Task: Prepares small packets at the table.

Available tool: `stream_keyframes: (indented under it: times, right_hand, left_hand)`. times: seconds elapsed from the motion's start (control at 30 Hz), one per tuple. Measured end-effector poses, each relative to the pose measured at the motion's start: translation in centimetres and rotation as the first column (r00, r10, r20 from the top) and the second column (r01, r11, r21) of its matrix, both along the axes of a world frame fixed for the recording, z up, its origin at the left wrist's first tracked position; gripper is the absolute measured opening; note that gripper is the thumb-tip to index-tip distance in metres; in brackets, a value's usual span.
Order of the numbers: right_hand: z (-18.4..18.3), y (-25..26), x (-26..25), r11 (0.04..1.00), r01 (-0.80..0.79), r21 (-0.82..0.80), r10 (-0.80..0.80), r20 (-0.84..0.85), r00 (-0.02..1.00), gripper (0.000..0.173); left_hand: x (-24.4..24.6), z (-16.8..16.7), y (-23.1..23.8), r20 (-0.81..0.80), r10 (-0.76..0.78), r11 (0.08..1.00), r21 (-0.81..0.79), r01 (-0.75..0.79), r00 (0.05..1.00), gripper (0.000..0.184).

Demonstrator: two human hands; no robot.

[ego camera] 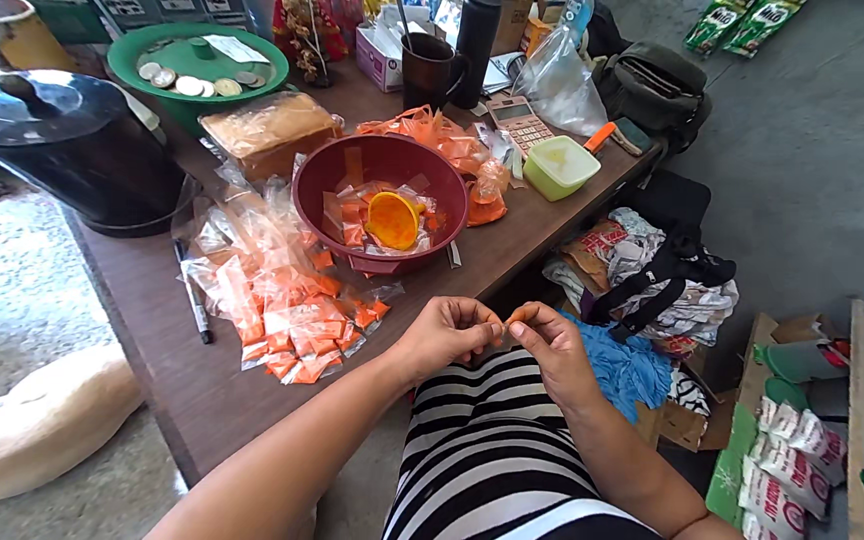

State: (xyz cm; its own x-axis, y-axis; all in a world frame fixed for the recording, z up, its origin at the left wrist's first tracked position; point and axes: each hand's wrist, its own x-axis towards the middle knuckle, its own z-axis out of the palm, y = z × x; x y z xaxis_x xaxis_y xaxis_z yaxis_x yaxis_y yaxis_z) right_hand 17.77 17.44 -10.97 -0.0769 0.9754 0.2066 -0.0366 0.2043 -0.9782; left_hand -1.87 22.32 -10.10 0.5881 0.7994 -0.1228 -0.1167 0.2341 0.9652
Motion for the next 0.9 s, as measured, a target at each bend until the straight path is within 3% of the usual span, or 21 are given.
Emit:
stream_keyframes:
  times: [0.13,0.23,0.4,0.63,0.77,0.9]
  right_hand:
    - [-0.18,0.08,-0.1,0.999,-0.013,0.034,0.012,0.032,0.999,0.01]
    - [-0.59,0.34,0.22,0.996,-0.062,0.066,0.057,0.079,0.995,0.023]
    - [-0.56,0.46,0.06,0.996,-0.072,0.052,0.07,0.052,0.996,0.011]
    - [-0.29,0.48,0.41,0.994,-0.103,0.04,0.099,0.096,0.99,0.016]
    - [-0.19,0.41,0.47,0.994,-0.107,0.026,0.104,0.108,0.989,0.013]
    - [-0.2,0.37,0.45,0.994,-0.105,0.025,0.102,0.105,0.989,0.012]
  left_hand:
    - [0.03,-0.02,0.0,0.008,-0.005,1.0,0.002,0.005,1.0,0.014]
    - [-0.01,-0.01,0.02,0.006,-0.002,1.0,-0.005,0.002,1.0,0.014]
    - [-0.02,0.05,0.01,0.011,0.006,1.0,-0.012,-0.006,1.0,0.014]
    - [-0.07,-0.2,0.16,0.027,0.038,0.999,-0.012,-0.038,0.999,0.022]
    - [-0.04,-0.25,0.19,-0.004,0.02,0.999,0.036,-0.02,1.0,0.002]
    - [-0.05,-0.38,0.21,-0.004,-0.001,0.998,0.058,0.001,1.0,0.006]
